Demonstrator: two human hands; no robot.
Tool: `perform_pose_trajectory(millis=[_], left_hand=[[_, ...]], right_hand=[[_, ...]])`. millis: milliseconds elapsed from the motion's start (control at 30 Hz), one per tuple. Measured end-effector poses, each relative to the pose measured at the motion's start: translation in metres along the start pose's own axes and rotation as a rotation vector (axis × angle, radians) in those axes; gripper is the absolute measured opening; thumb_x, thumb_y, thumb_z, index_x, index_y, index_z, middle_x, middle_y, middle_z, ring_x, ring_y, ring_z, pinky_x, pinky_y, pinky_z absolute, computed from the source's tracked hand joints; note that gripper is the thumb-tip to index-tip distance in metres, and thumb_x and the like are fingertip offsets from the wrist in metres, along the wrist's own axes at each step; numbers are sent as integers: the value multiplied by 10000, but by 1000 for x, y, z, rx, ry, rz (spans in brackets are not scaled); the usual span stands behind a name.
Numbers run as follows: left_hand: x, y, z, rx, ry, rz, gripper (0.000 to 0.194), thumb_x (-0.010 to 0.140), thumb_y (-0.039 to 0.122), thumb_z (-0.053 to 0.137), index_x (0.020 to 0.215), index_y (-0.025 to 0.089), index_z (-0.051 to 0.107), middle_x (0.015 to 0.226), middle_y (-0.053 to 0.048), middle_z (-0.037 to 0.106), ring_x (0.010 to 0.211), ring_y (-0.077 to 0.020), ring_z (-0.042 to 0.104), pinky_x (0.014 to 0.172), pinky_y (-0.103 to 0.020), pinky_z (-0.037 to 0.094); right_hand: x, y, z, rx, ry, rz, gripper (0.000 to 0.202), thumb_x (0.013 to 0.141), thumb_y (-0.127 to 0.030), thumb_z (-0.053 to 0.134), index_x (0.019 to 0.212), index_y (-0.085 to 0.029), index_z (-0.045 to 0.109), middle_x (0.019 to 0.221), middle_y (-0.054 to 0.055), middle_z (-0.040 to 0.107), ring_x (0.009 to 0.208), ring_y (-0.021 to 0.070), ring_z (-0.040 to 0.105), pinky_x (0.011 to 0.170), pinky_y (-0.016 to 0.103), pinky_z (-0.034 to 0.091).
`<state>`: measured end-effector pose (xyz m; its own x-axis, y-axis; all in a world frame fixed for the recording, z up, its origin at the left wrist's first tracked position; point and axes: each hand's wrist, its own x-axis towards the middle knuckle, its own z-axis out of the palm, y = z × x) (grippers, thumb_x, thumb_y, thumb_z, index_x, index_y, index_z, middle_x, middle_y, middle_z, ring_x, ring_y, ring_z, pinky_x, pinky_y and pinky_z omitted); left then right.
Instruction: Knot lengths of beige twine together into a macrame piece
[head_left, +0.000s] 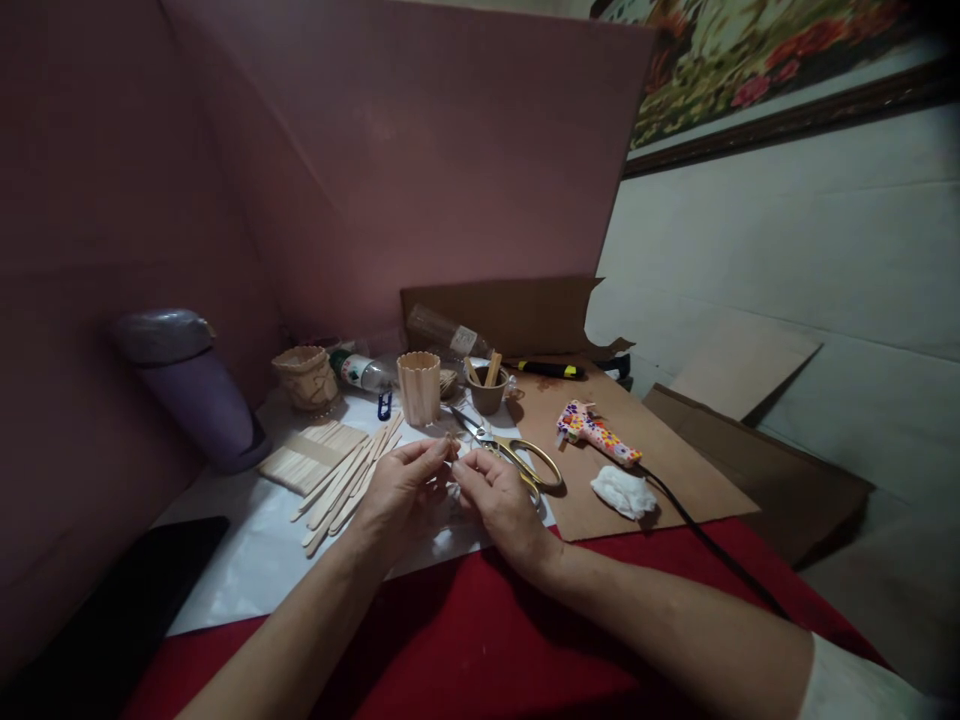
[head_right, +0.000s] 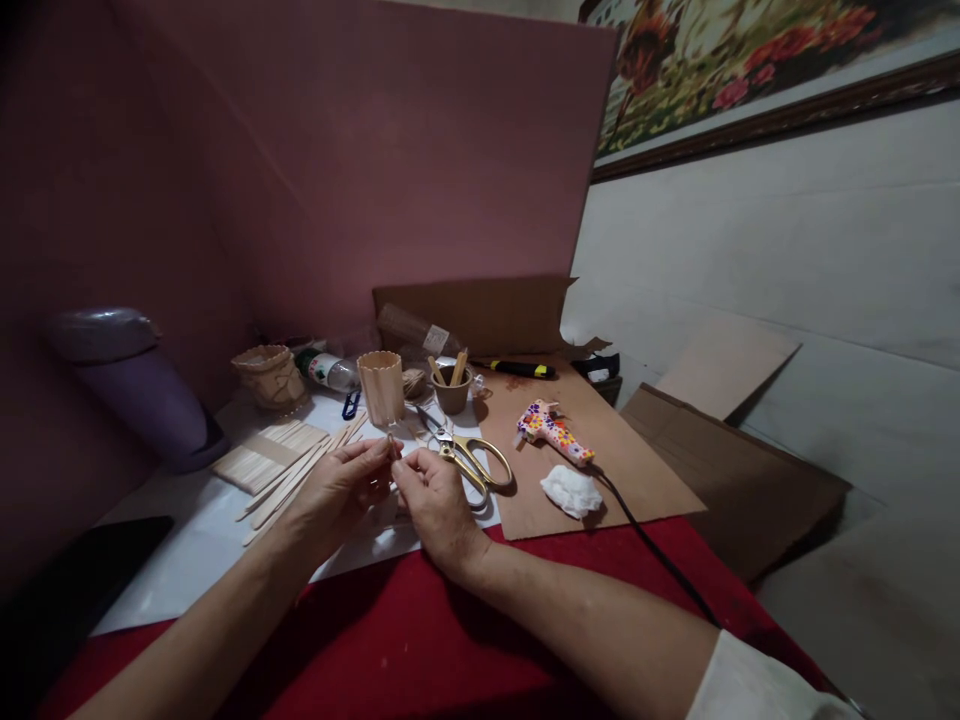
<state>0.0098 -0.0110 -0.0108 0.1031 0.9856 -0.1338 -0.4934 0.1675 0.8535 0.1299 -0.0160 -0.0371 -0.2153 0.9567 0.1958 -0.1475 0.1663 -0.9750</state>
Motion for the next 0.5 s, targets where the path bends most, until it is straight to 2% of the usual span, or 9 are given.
perform_pose_trajectory(millis=[333,500], left_hand=[[0,1,-2,88,-42,-6,218,588,225,797,697,90,665,609,-4,581,511,-56,498,470,-164,381],[1,3,-4,43,9,63,161,625,185,749,706,92,646,626,-4,584,538,-67,516,479,-166,400]], right_hand=[[-2,-7,-1,-20,2,-27,269,820,-378,524,655,-171,478,476,-71,405,431,60,327,431,202,258],[0,-7,-4,-36,-70,11,247,806,-365,527,661,-167,503,491,-50,500,398,60,403,415,195,316]])
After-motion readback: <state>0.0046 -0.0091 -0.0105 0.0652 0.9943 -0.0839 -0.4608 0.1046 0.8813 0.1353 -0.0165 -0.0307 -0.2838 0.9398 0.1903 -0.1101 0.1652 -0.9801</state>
